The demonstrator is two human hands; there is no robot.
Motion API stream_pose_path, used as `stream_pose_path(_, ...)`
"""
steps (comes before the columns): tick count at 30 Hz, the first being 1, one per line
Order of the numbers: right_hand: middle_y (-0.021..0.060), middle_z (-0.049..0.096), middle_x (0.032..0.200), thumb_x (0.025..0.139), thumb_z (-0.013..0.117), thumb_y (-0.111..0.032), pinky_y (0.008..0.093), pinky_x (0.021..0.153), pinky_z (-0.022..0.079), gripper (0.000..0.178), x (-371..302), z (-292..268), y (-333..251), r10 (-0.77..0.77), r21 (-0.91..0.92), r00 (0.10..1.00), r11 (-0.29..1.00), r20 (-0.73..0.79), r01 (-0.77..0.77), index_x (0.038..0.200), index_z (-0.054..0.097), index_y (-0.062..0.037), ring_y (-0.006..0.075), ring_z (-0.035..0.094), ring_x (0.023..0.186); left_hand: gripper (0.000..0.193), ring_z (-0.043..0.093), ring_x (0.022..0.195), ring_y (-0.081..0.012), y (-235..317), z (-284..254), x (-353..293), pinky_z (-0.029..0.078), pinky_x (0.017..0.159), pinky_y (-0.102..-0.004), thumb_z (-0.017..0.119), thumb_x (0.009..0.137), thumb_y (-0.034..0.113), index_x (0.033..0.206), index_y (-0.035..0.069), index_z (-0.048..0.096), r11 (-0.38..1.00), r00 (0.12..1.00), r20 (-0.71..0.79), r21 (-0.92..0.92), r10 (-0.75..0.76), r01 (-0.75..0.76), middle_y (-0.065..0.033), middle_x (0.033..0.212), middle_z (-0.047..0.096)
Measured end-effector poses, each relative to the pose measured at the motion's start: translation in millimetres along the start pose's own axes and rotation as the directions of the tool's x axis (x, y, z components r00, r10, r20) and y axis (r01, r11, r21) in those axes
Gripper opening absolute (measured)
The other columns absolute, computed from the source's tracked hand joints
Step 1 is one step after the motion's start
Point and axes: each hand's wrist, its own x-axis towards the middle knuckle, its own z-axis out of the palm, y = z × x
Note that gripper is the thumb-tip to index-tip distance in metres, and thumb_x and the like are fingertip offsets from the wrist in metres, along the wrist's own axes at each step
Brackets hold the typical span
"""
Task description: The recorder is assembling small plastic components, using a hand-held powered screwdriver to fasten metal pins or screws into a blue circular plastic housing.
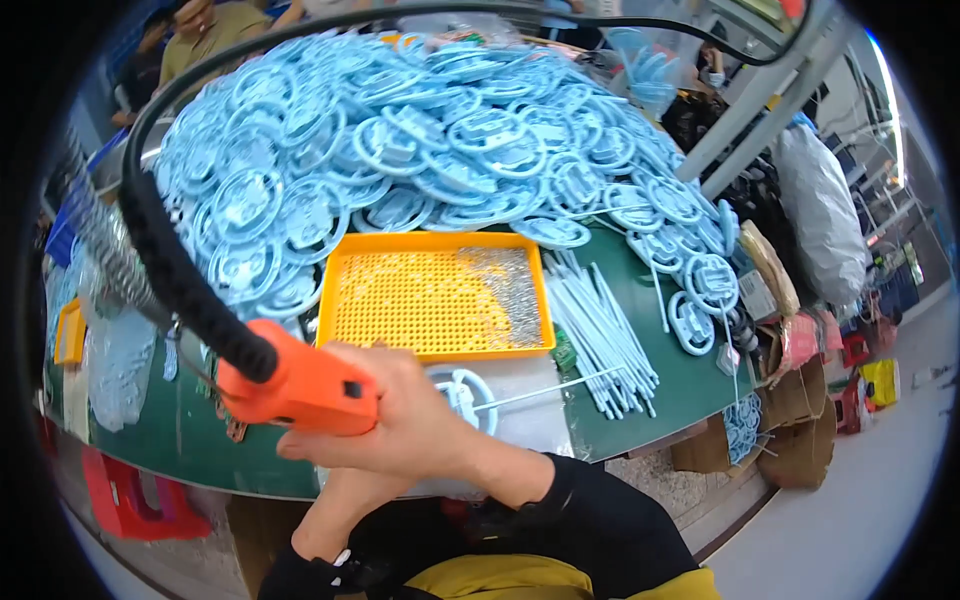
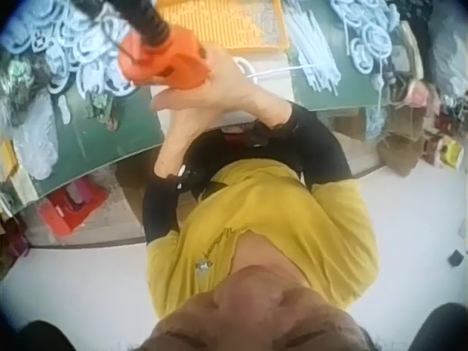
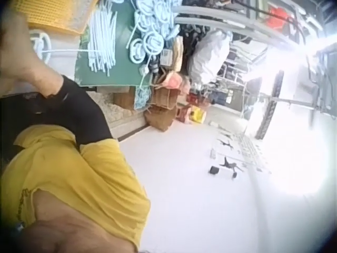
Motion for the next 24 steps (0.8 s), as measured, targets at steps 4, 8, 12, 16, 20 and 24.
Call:
stream_pose_path(4, 0.0063, 0.066, 0.077, 0.072, 0.089, -0.026, 0.0311, 0.065, 0.049, 0.044, 2.7, -4.1, 3.9, 0.014, 0.031, 0.996, 0.999, 0.087, -0.017, 0.102, 0.067, -0.004, 0.0221, 0.065, 0.068, 0.078, 0.049, 0.114, -0.0378, -6.4, 4.9, -0.3, 0.036, 0.102, -0.049, 0.082, 0.069, 0.023, 0.135, 0.0, 0.048, 0.999, 0.999, 0.008, 0.012, 0.052, -0.052, -0.0163, 0.119, 0.058)
stream_pose_path(8, 0.0045, 0.066, 0.077, 0.074, 0.087, -0.023, 0.0295, 0.065, 0.048, 0.041, 4.3, -5.6, 1.0, 0.011, 0.077, 0.996, 0.997, 0.087, -0.018, 0.104, 0.067, -0.0025, 0.0157, 0.061, 0.067, 0.079, 0.049, 0.113, -0.038, -9.8, 6.8, -0.8, 0.036, 0.102, -0.0491, 0.082, 0.069, 0.024, 0.136, 0.0, 0.048, 0.998, 0.999, 0.005, 0.034, 0.053, -0.053, -0.0165, 0.118, 0.058)
stream_pose_path(12, 0.0049, 0.067, 0.08, 0.074, 0.086, -0.022, 0.0293, 0.067, 0.049, 0.043, 5.1, -8.5, 2.1, 0.004, 0.067, 0.994, 0.998, 0.107, -0.011, 0.108, 0.067, -0.0028, 0.015, 0.062, 0.071, 0.081, 0.049, 0.113, -0.0381, -11.4, 7.4, -3.4, 0.036, 0.101, -0.0492, 0.083, 0.068, 0.024, 0.137, 0.0, 0.047, 0.998, 1.0, -0.015, 0.063, 0.026, -0.025, -0.0168, 0.118, 0.058)
stream_pose_path(16, 0.0043, 0.069, 0.091, 0.072, 0.089, -0.022, 0.031, 0.079, 0.051, 0.053, 3.3, -28.1, -21.6, 0.252, 0.118, 0.953, 0.954, 0.17, -0.274, 0.115, 0.065, -0.003, 0.0169, 0.065, 0.084, 0.083, 0.049, 0.113, -0.0382, -14.2, 15.6, -4.6, 0.036, 0.101, -0.0493, 0.083, 0.068, 0.024, 0.138, 0.0, 0.047, 0.997, 0.998, -0.061, 0.074, 0.011, -0.007, -0.017, 0.117, 0.057)
stream_pose_path(20, 0.0085, 0.066, 0.077, 0.078, 0.083, -0.051, 0.029, 0.058, 0.05, 0.052, 6.7, -69.3, -20.2, -0.02, 0.206, 1.0, 0.978, 0.01, 0.017, 0.089, 0.068, -0.0028, 0.0164, 0.064, 0.064, 0.098, 0.049, 0.111, -0.0377, 18.8, -3.3, -2.2, 0.035, 0.1, -0.0498, 0.086, 0.065, 0.027, 0.147, 0.0, 0.041, 0.96, 0.987, 0.006, 0.235, -0.16, 0.154, -0.0174, 0.116, 0.056)
stream_pose_path(24, 0.0066, 0.057, 0.072, 0.087, 0.074, -0.052, 0.0313, 0.054, 0.046, 0.056, 22.5, -113.0, -7.4, -0.114, 0.071, 0.926, 0.986, -0.36, 0.149, 0.102, 0.053, -0.0031, 0.0156, 0.056, 0.058, 0.107, 0.048, 0.115, -0.0407, 29.5, -8.9, 2.8, 0.036, 0.106, -0.0514, 0.089, 0.062, 0.03, 0.149, -0.002, 0.036, 0.958, 0.988, 0.036, 0.255, -0.149, 0.135, -0.0199, 0.126, 0.051)
